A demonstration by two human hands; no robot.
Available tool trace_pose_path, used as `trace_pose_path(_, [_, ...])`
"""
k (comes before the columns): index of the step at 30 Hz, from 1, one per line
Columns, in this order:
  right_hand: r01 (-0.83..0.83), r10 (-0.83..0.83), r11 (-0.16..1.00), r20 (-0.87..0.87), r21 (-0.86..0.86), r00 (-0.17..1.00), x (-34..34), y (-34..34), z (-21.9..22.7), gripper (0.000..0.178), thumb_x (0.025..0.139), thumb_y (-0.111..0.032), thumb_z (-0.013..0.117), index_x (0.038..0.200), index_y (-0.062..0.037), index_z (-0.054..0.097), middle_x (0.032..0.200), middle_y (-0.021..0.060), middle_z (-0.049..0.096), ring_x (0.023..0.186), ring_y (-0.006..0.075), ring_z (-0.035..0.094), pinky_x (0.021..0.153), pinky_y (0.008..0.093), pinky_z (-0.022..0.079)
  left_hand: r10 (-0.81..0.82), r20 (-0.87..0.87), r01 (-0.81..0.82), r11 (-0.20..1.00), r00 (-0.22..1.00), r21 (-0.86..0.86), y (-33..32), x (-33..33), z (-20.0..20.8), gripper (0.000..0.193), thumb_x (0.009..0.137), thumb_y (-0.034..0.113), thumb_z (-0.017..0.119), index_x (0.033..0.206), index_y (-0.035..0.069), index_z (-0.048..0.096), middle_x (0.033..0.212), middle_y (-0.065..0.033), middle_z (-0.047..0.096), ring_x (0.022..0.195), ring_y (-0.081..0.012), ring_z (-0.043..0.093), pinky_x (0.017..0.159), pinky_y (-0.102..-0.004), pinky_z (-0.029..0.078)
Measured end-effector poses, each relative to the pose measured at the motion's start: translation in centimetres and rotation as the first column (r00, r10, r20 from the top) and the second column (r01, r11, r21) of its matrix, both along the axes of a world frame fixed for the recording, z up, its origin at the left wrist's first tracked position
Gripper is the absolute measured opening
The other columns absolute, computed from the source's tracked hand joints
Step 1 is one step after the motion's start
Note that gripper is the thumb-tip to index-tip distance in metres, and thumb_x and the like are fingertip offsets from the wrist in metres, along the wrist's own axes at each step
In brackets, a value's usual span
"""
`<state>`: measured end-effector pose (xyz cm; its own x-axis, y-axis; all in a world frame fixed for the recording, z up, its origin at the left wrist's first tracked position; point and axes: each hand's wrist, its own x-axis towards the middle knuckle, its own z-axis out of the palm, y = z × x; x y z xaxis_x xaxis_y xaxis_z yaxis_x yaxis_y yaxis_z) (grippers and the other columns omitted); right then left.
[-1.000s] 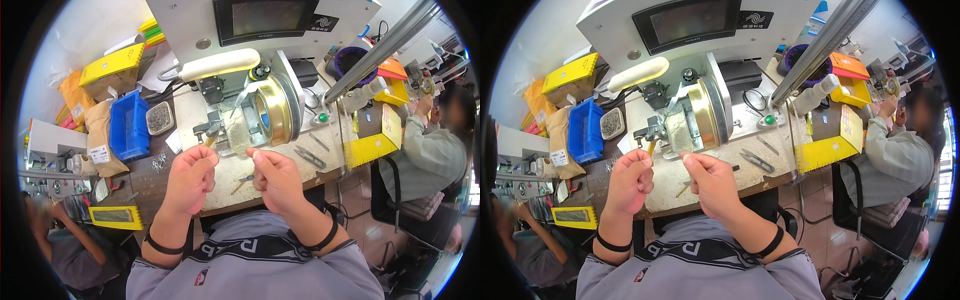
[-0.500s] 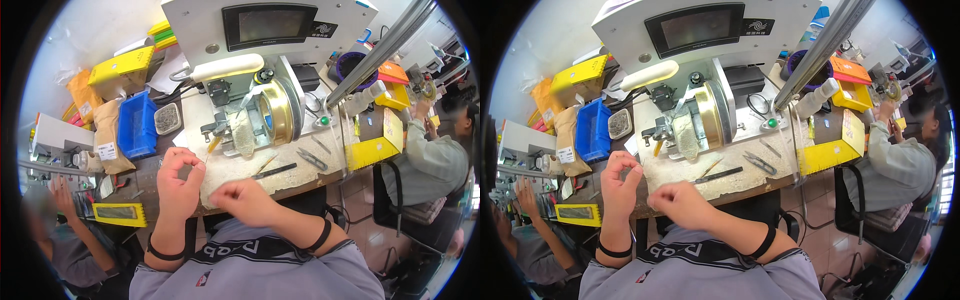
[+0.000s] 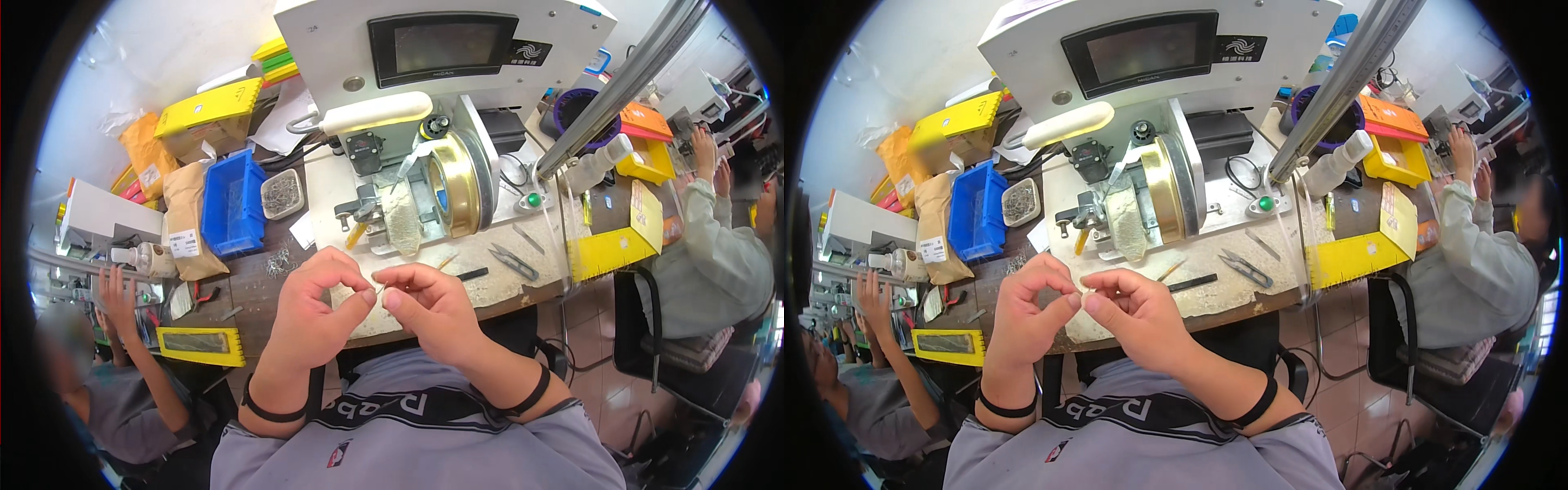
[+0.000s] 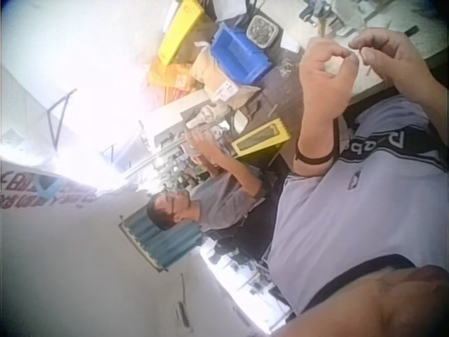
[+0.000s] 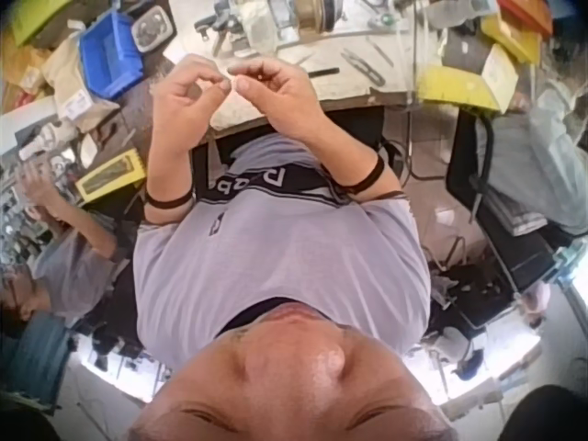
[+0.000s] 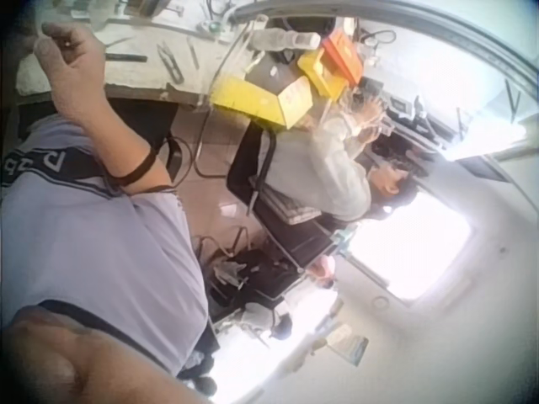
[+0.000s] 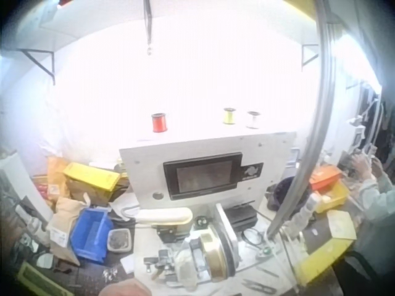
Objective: Manually assemble and process small metal components using a grinding/polishing machine and hand tools at a workshop station.
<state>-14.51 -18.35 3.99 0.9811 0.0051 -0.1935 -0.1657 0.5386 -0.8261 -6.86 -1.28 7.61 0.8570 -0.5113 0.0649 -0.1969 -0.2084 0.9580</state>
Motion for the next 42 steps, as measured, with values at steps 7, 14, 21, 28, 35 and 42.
trace_pose_path(7, [0.282,-0.275,0.956,-0.085,0.077,0.958,0.7,-0.4,-1.5,0.014,0.103,-0.016,0.061,0.102,-0.0019,0.064,0.073,-0.0003,0.054,0.061,0.0054,0.043,0.055,0.0223,0.035,-0.067,-0.037,0.067,0.998,0.997,0.005,-0.2,0.0,-0.5,0.008,0.079,0.002,0.076,0.081,0.001,0.068,0.087,-0.0049,0.061,0.083,-0.0135,0.056,0.076,-0.0279,0.042])
trace_pose_path(14, [0.152,-0.146,0.978,-0.054,0.143,0.988,-0.3,-0.9,-2.5,0.015,0.103,-0.017,0.063,0.103,-0.0018,0.062,0.083,-0.0028,0.057,0.067,0.0032,0.046,0.06,0.0205,0.039,-0.014,0.021,0.015,1.0,1.0,-0.024,-0.1,0.1,-0.2,0.009,0.079,0.002,0.074,0.08,0.001,0.066,0.087,-0.0051,0.061,0.082,-0.015,0.057,0.076,-0.0294,0.043])
trace_pose_path(21, [0.137,-0.117,0.98,0.138,-0.144,0.984,0.2,0.3,-1.5,0.014,0.101,-0.015,0.065,0.105,-0.0013,0.062,0.088,-0.003,0.06,0.076,0.001,0.05,0.066,0.0189,0.04,-0.104,0.201,0.067,0.981,0.974,0.184,-0.4,0.9,0.7,0.008,0.078,0.007,0.073,0.082,0.006,0.067,0.087,-0.0064,0.062,0.086,-0.0247,0.059,0.083,-0.0349,0.044])
trace_pose_path(28, [0.134,-0.127,0.986,0.071,-0.096,0.989,2.0,1.0,-1.9,0.013,0.103,-0.015,0.062,0.103,-0.0027,0.06,0.082,-0.004,0.057,0.072,0.0015,0.048,0.063,0.02,0.039,-0.171,0.466,0.021,0.951,0.868,0.309,-0.5,2.5,1.1,0.009,0.076,0.007,0.074,0.082,0.008,0.068,0.089,-0.005,0.063,0.086,-0.0257,0.06,0.083,-0.0362,0.043])
trace_pose_path(35, [0.368,-0.358,0.93,0.265,0.012,0.895,5.0,3.1,-2.0,0.009,0.108,-0.014,0.049,0.106,-0.0057,0.049,0.077,-0.0001,0.052,0.069,0.0061,0.047,0.066,0.0238,0.042,0.034,0.562,-0.166,0.968,0.826,0.187,-0.9,5.7,-0.6,0.016,0.076,0.005,0.077,0.092,0.007,0.071,0.091,-0.0084,0.065,0.088,-0.0271,0.063,0.083,-0.0354,0.047])
trace_pose_path(42, [0.534,-0.535,0.84,0.305,0.093,0.788,6.3,3.1,-3.5,0.009,0.109,-0.014,0.044,0.106,-0.0061,0.047,0.083,0.0023,0.051,0.073,0.0083,0.047,0.07,0.0255,0.043,-0.025,0.748,-0.229,0.945,0.663,0.234,-4.3,6.5,-1.1,0.021,0.076,0.011,0.078,0.096,0.007,0.072,0.093,-0.0088,0.066,0.087,-0.027,0.063,0.084,-0.0381,0.044])
